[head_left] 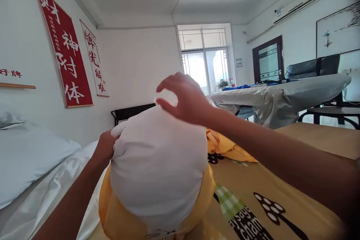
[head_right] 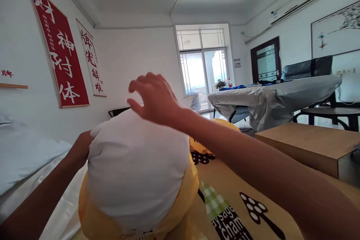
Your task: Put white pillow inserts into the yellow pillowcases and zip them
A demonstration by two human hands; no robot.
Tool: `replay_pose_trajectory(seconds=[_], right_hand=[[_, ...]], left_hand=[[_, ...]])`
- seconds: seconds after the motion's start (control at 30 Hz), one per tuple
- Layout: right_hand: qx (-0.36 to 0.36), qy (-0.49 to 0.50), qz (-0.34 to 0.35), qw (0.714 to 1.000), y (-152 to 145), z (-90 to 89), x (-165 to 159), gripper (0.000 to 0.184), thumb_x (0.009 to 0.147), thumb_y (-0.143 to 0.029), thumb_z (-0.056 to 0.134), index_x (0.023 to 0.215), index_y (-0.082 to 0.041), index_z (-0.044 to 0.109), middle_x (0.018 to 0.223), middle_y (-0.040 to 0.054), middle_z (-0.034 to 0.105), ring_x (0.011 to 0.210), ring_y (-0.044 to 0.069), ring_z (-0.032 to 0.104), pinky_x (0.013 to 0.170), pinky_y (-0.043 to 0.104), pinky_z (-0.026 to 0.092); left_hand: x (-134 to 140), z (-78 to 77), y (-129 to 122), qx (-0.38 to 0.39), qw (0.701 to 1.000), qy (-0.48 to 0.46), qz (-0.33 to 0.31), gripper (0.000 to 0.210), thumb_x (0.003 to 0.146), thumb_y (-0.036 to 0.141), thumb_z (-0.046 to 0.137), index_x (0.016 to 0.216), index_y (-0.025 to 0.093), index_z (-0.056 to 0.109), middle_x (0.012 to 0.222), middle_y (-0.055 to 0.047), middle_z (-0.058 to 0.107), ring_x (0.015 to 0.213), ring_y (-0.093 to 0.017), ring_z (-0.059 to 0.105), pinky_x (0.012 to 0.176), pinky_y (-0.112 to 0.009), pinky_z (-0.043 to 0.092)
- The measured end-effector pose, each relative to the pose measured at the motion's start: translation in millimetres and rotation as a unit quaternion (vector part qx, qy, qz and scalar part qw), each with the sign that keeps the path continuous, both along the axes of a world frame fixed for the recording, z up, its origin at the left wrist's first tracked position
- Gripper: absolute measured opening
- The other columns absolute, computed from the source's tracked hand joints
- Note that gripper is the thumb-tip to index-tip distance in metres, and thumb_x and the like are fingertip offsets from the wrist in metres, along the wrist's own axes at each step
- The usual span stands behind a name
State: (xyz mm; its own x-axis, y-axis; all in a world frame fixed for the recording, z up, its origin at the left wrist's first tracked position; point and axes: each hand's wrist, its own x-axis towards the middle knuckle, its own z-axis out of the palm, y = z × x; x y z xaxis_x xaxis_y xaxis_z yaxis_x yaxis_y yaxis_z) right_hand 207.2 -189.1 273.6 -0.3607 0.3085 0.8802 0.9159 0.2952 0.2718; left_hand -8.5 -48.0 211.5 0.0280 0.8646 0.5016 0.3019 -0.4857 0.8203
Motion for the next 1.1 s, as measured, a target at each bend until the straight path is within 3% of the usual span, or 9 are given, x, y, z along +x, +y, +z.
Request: replay_pose_trajectory(seconds=[0.1,0.17,0.3,0.43,0.53,0.7,0.83,0.97,1.1], right_hand=[[-0.079,-0.304,0.136,0.939,-6,-96.7,-27,0.027,0.095,-0.031,0.041,0.084,-0.023,0.065,0.087,0.0026,0.066,0.078,0.017,0.051,0.074,0.034,0.040],[-0.130,-0.389,0.133,0.902,6,-150.8,-30,0.026,0.093,-0.019,0.042,0.079,-0.021,0.064,0.088,0.0031,0.067,0.084,0.016,0.052,0.078,0.031,0.040],[-0.173,-0.373,0.082,0.908,51,-200.1,-18,0.022,0.084,-0.021,0.058,0.101,-0.009,0.063,0.103,0.0104,0.065,0.092,0.019,0.054,0.083,0.031,0.040],[-0.271,-0.373,0.059,0.885,84,-212.4,-18,0.025,0.061,-0.024,0.074,0.082,-0.013,0.066,0.081,0.0072,0.066,0.079,0.021,0.057,0.078,0.034,0.041],[-0.366,-0.325,0.104,0.866,92,-223.6,-26,0.019,0.062,-0.024,0.072,0.077,-0.015,0.066,0.078,0.0056,0.068,0.076,0.021,0.059,0.074,0.034,0.041],[-0.592,0.041,0.175,0.786,76,-228.6,-37,0.035,0.074,-0.039,0.065,0.098,-0.014,0.070,0.095,0.0045,0.071,0.077,0.019,0.062,0.062,0.025,0.042],[-0.568,0.221,0.235,0.757,57,-207.7,-53,0.045,0.073,-0.034,0.067,0.116,-0.021,0.064,0.112,0.0026,0.067,0.097,0.021,0.059,0.074,0.025,0.043],[-0.517,0.240,0.198,0.797,52,-185.8,-73,0.016,0.075,-0.031,0.063,0.071,-0.016,0.058,0.073,-0.0013,0.058,0.067,0.014,0.047,0.057,0.024,0.035],[-0.499,0.342,0.263,0.752,50,-168.2,-86,0.028,0.075,-0.022,0.060,0.058,-0.017,0.039,0.058,-0.0069,0.034,0.057,0.008,0.030,0.049,0.021,0.023]], left_hand=[[3,-1.0,0,-0.023,0.997,-0.069,-0.031,0.034,0.038,0.038,0.070,0.057,0.019,0.051,0.055,0.005,0.051,0.058,-0.011,0.040,0.049,-0.024,0.036],[1,4.3,-5,-0.048,0.992,-0.093,-0.077,0.038,0.038,0.038,0.072,0.067,0.018,0.058,0.063,0.002,0.060,0.064,-0.015,0.050,0.052,-0.025,0.041],[0,18.8,-27,-0.089,0.989,-0.034,-0.114,0.047,0.048,0.037,0.076,0.089,0.017,0.065,0.087,-0.004,0.070,0.075,-0.019,0.061,0.058,-0.027,0.046],[12,25.7,-37,-0.069,0.997,-0.003,-0.033,0.052,0.046,0.036,0.078,0.092,0.016,0.063,0.094,-0.010,0.070,0.075,-0.024,0.064,0.057,-0.031,0.049],[23,23.6,-32,-0.043,0.999,-0.022,-0.016,0.048,0.045,0.033,0.074,0.088,0.017,0.061,0.091,-0.009,0.069,0.071,-0.021,0.062,0.057,-0.029,0.048],[34,17.9,-28,-0.003,1.000,-0.016,0.015,0.048,0.047,0.037,0.070,0.088,0.015,0.059,0.087,-0.007,0.067,0.071,-0.019,0.058,0.060,-0.030,0.046],[37,15.7,-29,0.016,0.997,0.080,0.008,0.043,0.055,0.037,0.064,0.093,0.017,0.058,0.094,-0.009,0.067,0.079,-0.023,0.061,0.066,-0.032,0.047],[38,19.0,-27,0.055,0.976,0.194,0.077,0.039,0.061,0.039,0.059,0.093,0.017,0.053,0.101,-0.013,0.065,0.088,-0.029,0.061,0.068,-0.035,0.046],[39,25.5,-27,0.055,0.958,0.264,0.097,0.035,0.068,0.043,0.055,0.092,0.018,0.051,0.098,-0.013,0.066,0.090,-0.032,0.062,0.069,-0.036,0.046]])
